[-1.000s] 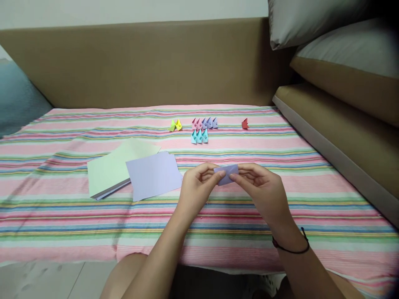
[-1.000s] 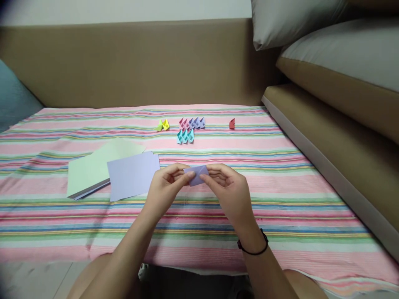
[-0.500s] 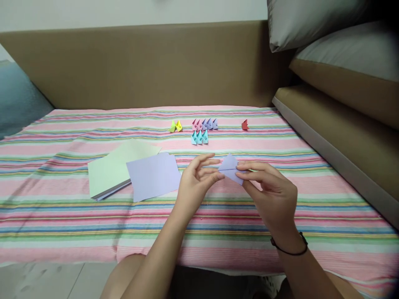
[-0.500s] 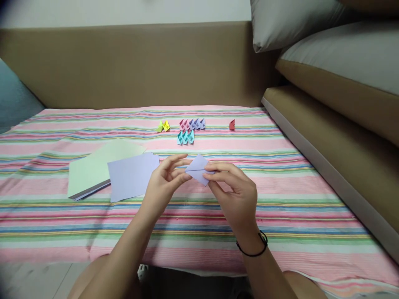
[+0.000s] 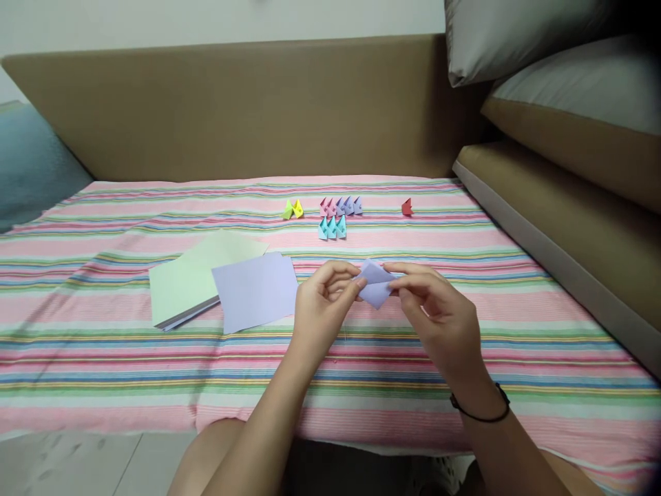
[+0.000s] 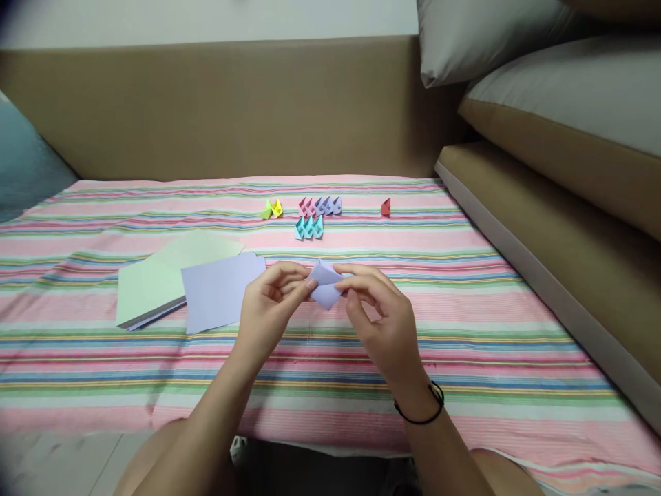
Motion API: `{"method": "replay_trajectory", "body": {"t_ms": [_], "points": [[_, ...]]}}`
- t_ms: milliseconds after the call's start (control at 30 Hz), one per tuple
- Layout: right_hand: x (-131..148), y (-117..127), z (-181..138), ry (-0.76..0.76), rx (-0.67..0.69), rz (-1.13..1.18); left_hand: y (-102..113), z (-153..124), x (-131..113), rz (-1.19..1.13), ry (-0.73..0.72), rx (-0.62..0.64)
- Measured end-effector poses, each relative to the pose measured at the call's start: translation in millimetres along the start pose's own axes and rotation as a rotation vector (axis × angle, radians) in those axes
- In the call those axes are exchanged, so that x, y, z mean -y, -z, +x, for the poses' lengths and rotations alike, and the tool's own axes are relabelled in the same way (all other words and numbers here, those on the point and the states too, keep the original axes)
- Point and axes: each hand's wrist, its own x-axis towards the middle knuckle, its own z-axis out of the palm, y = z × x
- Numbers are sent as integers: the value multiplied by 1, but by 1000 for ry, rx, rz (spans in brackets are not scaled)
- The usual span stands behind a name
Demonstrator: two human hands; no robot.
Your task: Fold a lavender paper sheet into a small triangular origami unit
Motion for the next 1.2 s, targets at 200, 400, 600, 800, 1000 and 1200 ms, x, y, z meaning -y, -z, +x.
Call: {"method": "replay_trajectory", "body": {"t_ms": [200,400,600,800,1000,1200], "points": [[-3,-2,2,-226,-19,181,1,0,2,8,-23,32],[-3,0,5,-310,-39,278,1,-1,1,120,51,30],[-1,3,5,-369,-62,292,2,-1,1,257,43,58],[-2,-1,3,-335,-14,286,1,-1,10,398,-23,111],[0,-4,2,-273,20,169,-6,-3,9,209,-16,193],[7,5,3,49,92,-174,-6,-4,6,-28,-25,108]]}}
